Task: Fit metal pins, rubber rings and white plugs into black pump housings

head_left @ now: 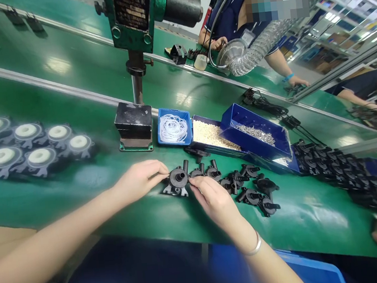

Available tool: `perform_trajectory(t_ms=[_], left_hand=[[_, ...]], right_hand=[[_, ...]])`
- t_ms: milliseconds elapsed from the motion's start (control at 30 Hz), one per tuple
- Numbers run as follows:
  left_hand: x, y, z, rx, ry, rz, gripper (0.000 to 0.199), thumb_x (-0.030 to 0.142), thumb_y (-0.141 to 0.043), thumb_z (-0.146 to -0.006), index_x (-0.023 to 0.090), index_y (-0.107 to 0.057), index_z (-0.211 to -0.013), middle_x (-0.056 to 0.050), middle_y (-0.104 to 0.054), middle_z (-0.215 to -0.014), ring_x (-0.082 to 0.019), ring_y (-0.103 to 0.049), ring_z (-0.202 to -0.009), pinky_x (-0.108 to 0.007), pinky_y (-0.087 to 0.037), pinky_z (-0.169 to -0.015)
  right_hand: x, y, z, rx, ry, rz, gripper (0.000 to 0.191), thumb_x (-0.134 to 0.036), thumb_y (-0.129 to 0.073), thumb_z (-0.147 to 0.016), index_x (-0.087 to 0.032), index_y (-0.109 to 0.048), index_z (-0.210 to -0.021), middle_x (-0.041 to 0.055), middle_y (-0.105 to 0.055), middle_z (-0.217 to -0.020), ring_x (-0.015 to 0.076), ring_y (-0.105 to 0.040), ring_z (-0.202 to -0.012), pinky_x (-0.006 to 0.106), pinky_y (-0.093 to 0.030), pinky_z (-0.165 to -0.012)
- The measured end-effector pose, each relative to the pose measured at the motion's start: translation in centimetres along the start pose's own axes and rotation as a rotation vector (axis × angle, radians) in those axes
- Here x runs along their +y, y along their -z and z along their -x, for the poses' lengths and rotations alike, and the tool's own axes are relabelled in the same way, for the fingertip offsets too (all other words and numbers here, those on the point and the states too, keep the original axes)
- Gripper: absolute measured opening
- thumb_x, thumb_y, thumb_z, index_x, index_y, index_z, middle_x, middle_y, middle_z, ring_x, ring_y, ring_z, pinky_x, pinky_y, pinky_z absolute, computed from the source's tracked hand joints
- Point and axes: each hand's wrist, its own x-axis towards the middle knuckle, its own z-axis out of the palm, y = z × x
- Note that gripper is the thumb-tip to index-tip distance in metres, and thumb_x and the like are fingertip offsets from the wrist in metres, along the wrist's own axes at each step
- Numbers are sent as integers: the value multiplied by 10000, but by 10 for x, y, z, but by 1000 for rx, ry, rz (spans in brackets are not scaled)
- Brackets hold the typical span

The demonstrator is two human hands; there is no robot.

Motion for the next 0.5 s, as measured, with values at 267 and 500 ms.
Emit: perform_trajectory(t_ms=[267, 500], left_hand=[[-2, 9, 6, -126, -375, -441, 237, 164, -455, -991, 144, -656, -1115, -123, -706, -1087, -224, -677, -991, -371, -578, -889], [0, 13, 2, -38, -466, -449, 224, 174, -475, -985, 158, -693, -1033, -103, -740, -1047, -208, -697, -968, -349, -584, -913]], right_hand=[[1, 13, -6, 4, 9, 2, 287, -108, -524, -965, -198, -538, -1237, 101, -673, -1089, 224, -637, -1021, 398, -551, -934], [44, 89, -31, 332, -81, 241, 178, -155, -581, -941, -199, -633, -1106, 86, -703, -1035, 219, -660, -971, 371, -526, -913]])
